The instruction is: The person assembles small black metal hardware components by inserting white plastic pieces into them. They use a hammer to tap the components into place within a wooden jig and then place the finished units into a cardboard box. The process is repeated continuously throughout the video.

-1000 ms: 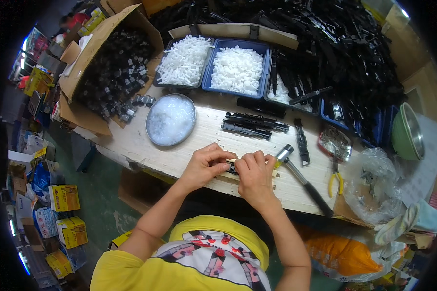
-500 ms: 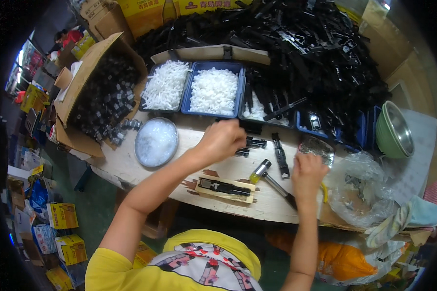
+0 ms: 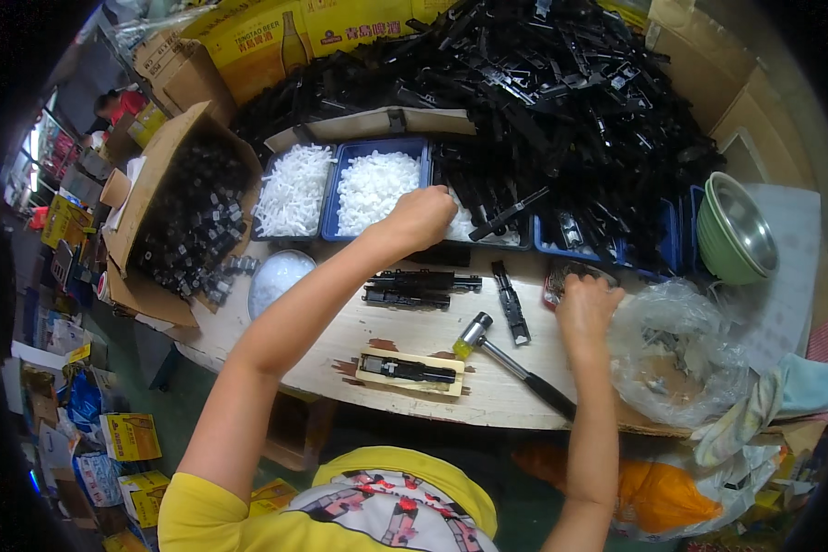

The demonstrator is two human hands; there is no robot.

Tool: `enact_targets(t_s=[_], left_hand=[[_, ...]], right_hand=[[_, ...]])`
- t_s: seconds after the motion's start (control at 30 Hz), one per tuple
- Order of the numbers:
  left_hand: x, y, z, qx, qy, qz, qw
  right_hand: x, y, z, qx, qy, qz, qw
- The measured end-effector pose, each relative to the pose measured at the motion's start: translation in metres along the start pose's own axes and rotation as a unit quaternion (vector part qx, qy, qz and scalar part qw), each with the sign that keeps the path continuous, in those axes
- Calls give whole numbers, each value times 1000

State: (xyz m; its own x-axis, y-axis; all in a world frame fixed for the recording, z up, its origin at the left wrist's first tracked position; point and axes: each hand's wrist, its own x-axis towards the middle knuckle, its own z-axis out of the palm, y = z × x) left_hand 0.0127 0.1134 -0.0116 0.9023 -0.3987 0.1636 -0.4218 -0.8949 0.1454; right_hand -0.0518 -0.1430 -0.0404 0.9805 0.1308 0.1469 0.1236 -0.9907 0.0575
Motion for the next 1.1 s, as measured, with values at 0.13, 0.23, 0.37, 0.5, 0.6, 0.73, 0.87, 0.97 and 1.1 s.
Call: enact_targets(t_s=[0.13, 0.23, 0.37, 0.5, 0.6, 0.73, 0.87, 0.97, 1.1], left_hand=[[-6, -13, -7, -166, 67, -35, 983], [-13, -12, -8, -235, 158, -42, 958], [-44, 2, -38, -572, 12, -175, 801], [-105, 11, -28, -757, -3, -123, 642], [-141, 27, -20, -811, -24, -156, 564], [-178, 38, -10, -843, -63, -161, 509], [-194, 42, -9, -849, -68, -155, 500], [-200, 44, -4, -846, -50, -142, 511], [-203, 44, -6, -843, -50, -152, 514]], right_hand=[[3, -4, 0, -21, -3, 18, 1000], [4, -8, -2, -9, 4, 12, 1000], [0, 4, -3, 60, 61, -2, 996], [-2, 8, 1, 95, 88, -37, 991], [-13, -8, -15, 194, 125, -58, 971], [-44, -66, -56, 486, 15, -182, 855], [-58, -105, -69, 507, -51, -304, 805], [-59, -114, -67, 483, -59, -326, 810], [-59, -117, -70, 457, -58, -343, 819]])
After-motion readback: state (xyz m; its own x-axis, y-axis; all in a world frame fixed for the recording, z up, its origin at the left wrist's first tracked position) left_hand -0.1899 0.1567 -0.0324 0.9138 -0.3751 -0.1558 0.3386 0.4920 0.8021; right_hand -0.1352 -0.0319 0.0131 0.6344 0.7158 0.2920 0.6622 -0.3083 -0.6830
